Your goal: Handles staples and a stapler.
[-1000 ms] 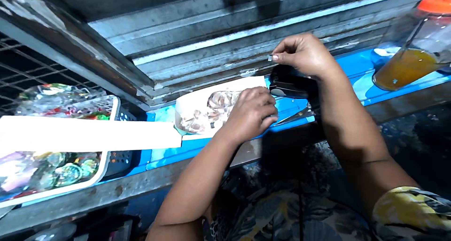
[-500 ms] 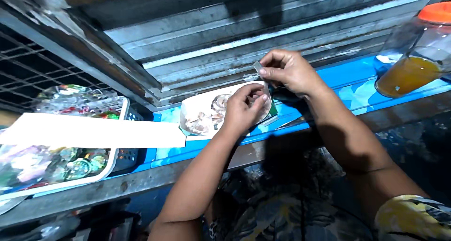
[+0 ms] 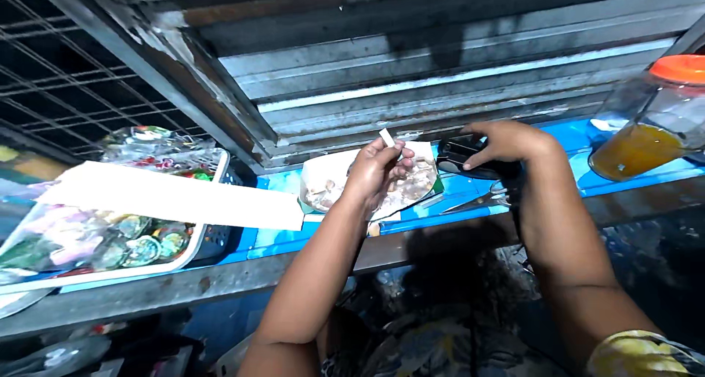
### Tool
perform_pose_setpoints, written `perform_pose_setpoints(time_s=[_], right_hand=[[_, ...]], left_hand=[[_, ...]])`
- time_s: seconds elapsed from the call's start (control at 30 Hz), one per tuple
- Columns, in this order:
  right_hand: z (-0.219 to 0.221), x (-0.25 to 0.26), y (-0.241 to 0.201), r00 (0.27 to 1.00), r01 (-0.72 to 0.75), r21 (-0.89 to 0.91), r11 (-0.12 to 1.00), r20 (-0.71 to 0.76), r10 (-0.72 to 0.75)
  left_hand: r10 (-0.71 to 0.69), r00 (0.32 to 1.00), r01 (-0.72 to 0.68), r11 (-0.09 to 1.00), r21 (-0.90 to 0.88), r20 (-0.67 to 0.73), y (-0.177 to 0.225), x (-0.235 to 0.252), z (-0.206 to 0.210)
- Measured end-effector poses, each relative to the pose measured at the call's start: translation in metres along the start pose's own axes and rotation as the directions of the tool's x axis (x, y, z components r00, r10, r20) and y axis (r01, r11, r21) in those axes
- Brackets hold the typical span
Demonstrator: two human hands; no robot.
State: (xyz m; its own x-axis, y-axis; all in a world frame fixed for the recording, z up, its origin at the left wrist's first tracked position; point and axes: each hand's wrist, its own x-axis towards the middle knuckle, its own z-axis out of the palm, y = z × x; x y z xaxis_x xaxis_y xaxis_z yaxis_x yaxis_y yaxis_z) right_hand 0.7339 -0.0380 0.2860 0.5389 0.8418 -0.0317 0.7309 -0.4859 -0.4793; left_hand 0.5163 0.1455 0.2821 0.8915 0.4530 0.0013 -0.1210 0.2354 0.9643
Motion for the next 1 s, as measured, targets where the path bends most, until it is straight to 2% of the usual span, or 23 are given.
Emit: perform_pose_setpoints(time_s=[0.1,0.2,0.27,0.37,0.43,0.5,0.57,0.6,0.67,0.77,0.9,0.97,1.0], right_hand=[[0.012,0.006,-0.02,0.986,-0.04,-0.137,0.99,0.155,0.061],[0.02,0.017,-0.024,0.98,-0.047,-0.218,0.975,0.176,0.087],[0.016,0.016,-0.013,0.989,-0.041,-0.116,0.992,0.136,0.057],[-0.006,0.005,0.003,0.999,-0.03,0.14,0.99,0.024,0.027],[-0.017,-0.004,0.011,0.993,0.08,0.306,0.949,-0.112,-0.048],[-0.02,-0.013,0.001,0.945,0.287,0.436,0.853,-0.272,-0.179],[-0.014,-0.013,-0.017,0.864,0.5,0.574,0.649,-0.386,-0.325],[-0.006,-0.009,-0.029,0.83,0.556,0.664,0.5,-0.419,-0.367],[0.008,0.003,-0.057,0.791,0.553,0.804,0.219,-0.425,-0.44],[0.028,0.024,-0.094,0.766,0.488,0.873,0.001,-0.428,-0.48],[0.047,0.038,-0.122,0.729,0.504,0.856,-0.118,-0.494,-0.473],[0.052,0.039,-0.127,0.736,0.572,0.819,-0.05,-0.539,-0.41],[0.053,0.038,-0.127,0.736,0.619,0.784,0.041,-0.561,-0.379]], left_hand=[[-0.101,0.994,0.099,0.993,-0.063,-0.032,0.005,0.0,-0.001],[-0.164,0.986,0.161,0.982,-0.102,-0.023,0.009,-0.001,-0.001],[-0.172,0.985,0.168,0.976,-0.142,-0.014,0.01,0.0,-0.003],[-0.152,0.988,0.147,0.968,-0.203,-0.012,0.011,0.0,-0.007],[-0.105,0.994,0.103,0.98,-0.171,-0.003,0.011,0.0,-0.007],[-0.04,0.998,0.043,0.997,-0.07,0.041,0.009,-0.001,-0.005],[0.02,0.991,-0.023,1.0,0.022,0.133,0.005,-0.004,0.0],[0.041,0.983,-0.051,0.997,0.051,0.179,0.002,-0.006,0.002],[0.059,0.968,-0.084,0.992,0.094,0.244,-0.003,-0.007,0.004],[0.035,0.976,-0.054,0.995,0.081,0.214,-0.004,-0.006,0.003],[0.076,0.982,-0.076,0.997,-0.004,0.17,0.0,-0.008,-0.004],[0.144,0.983,-0.144,0.99,-0.013,0.115,0.002,-0.007,-0.005],[0.184,0.979,-0.187,0.982,0.029,0.082,0.003,-0.008,-0.006]])
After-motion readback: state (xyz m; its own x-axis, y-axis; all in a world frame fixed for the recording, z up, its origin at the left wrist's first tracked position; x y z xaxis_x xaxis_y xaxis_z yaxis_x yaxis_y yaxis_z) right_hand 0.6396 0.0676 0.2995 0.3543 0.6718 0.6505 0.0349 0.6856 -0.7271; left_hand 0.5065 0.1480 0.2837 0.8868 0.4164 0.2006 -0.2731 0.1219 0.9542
